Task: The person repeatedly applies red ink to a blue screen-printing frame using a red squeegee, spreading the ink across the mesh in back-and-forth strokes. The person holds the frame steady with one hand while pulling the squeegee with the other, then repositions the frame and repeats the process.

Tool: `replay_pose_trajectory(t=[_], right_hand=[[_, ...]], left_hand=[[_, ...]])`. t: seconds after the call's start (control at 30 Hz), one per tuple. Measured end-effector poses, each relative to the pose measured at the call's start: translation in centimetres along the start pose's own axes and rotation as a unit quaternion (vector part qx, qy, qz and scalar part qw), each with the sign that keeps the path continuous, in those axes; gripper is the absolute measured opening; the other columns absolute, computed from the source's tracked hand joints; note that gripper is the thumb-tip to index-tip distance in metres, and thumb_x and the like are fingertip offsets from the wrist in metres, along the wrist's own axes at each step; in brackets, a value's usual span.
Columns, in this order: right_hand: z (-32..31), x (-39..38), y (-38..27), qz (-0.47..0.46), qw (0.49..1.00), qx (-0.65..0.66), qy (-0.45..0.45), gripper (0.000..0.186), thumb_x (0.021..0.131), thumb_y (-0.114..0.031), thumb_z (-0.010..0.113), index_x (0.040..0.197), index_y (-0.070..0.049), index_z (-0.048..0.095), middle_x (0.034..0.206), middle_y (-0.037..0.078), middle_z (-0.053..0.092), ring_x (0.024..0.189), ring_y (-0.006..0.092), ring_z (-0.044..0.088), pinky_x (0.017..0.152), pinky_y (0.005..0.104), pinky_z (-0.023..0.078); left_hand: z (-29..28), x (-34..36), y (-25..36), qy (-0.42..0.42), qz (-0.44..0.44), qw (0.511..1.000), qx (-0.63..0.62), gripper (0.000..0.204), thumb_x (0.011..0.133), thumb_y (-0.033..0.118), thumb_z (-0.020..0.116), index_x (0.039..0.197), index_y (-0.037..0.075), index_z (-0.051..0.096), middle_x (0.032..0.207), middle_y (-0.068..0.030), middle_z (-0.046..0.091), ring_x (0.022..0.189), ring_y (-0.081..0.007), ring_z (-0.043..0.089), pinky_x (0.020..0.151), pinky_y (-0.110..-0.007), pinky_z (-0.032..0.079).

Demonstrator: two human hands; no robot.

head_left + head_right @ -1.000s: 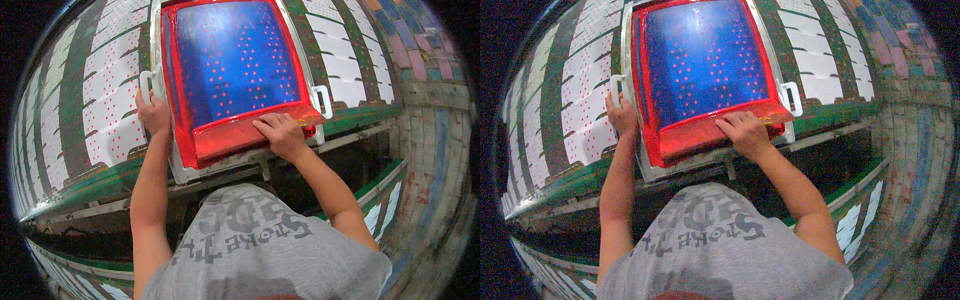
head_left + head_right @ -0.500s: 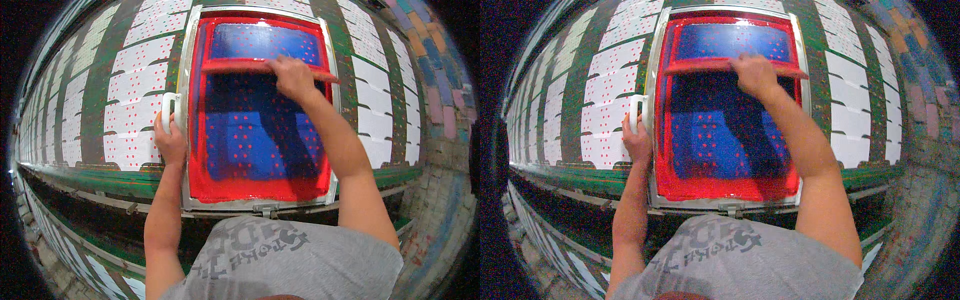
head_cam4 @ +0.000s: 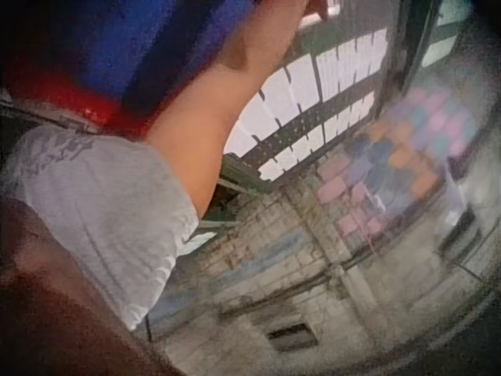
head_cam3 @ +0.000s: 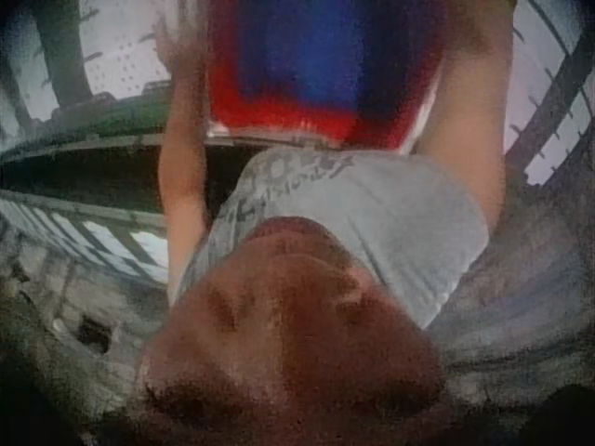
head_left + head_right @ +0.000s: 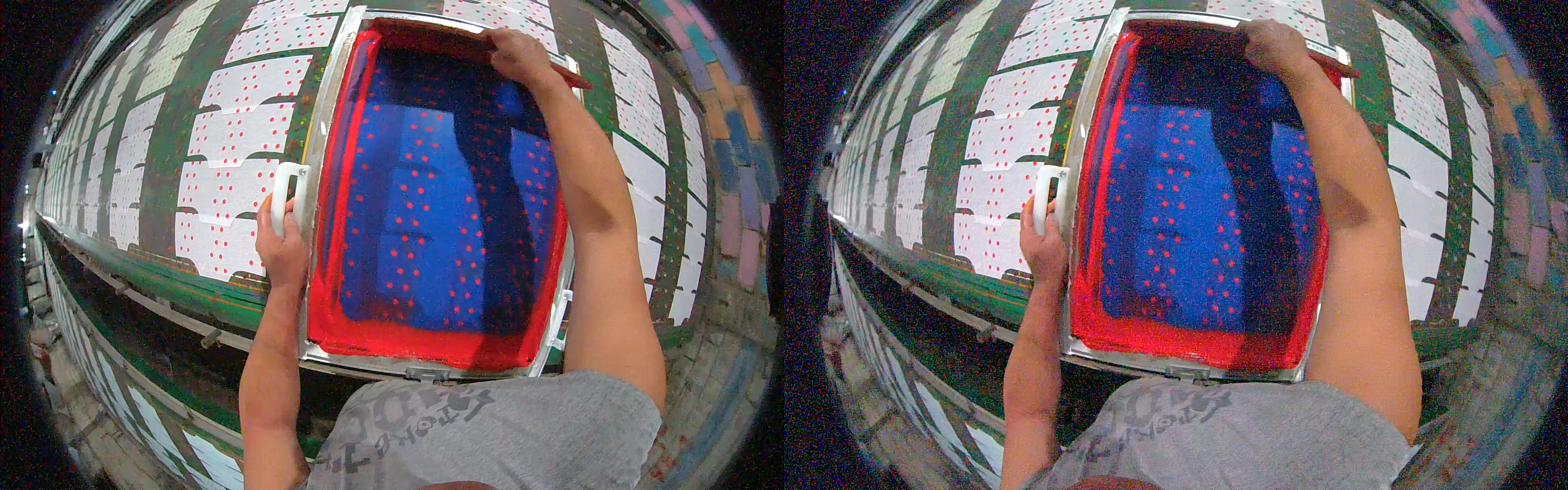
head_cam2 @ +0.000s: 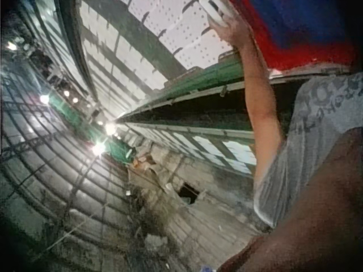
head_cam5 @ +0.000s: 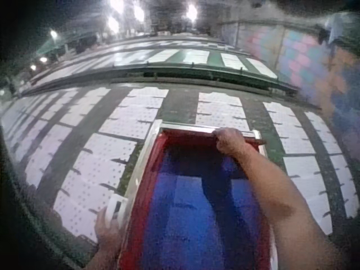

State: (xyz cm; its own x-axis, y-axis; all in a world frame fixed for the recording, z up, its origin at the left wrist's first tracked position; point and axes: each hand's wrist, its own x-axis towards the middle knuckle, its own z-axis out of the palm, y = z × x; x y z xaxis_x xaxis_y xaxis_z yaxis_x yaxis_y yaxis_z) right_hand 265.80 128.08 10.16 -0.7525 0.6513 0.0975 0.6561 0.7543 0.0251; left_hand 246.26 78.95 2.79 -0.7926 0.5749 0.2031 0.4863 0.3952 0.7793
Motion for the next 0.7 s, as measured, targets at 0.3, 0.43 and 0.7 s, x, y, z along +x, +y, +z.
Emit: replay_pose_trajectory(t=[0.3, 0.43, 0.7], right_hand=[[0.8, 0.9, 1.8, -0.055, 0.998, 0.013, -0.033, 0.051, 0.086, -0.017, 0.069, 0.136, -0.025, 0.074, 0.121, 0.017, 0.079, 0.112, 0.0395, 0.076, 0.1, 0.0533, 0.061], [0.1, -1.8, 0.6, -0.074, 0.99, 0.089, -0.083, 0.049, 0.088, -0.013, 0.067, 0.136, -0.019, 0.074, 0.121, 0.021, 0.077, 0.116, 0.0429, 0.072, 0.102, 0.0534, 0.057], [-1.9, -14.8, -5.9, -0.108, 0.987, 0.098, -0.069, 0.038, 0.084, -0.016, 0.068, 0.121, -0.016, 0.075, 0.113, 0.017, 0.077, 0.109, 0.0408, 0.075, 0.093, 0.0547, 0.061]], left_hand=[[0.3, 0.0, 0.1, 0.009, -0.021, 1.0, 0.014, 0.043, 0.101, 0.0, 0.061, 0.143, -0.004, 0.061, 0.129, -0.0196, 0.072, 0.122, -0.0325, 0.07, 0.108, -0.043, 0.052], [0.4, 0.1, -0.2, -0.002, -0.037, 0.999, -0.037, 0.043, 0.102, 0.002, 0.061, 0.144, -0.005, 0.059, 0.127, -0.0185, 0.074, 0.119, -0.0311, 0.071, 0.106, -0.043, 0.054], [0.4, 0.2, -0.4, 0.003, -0.024, 0.998, -0.059, 0.038, 0.099, 0.005, 0.063, 0.136, -0.002, 0.067, 0.123, -0.0212, 0.073, 0.114, -0.0342, 0.073, 0.099, -0.044, 0.056]])
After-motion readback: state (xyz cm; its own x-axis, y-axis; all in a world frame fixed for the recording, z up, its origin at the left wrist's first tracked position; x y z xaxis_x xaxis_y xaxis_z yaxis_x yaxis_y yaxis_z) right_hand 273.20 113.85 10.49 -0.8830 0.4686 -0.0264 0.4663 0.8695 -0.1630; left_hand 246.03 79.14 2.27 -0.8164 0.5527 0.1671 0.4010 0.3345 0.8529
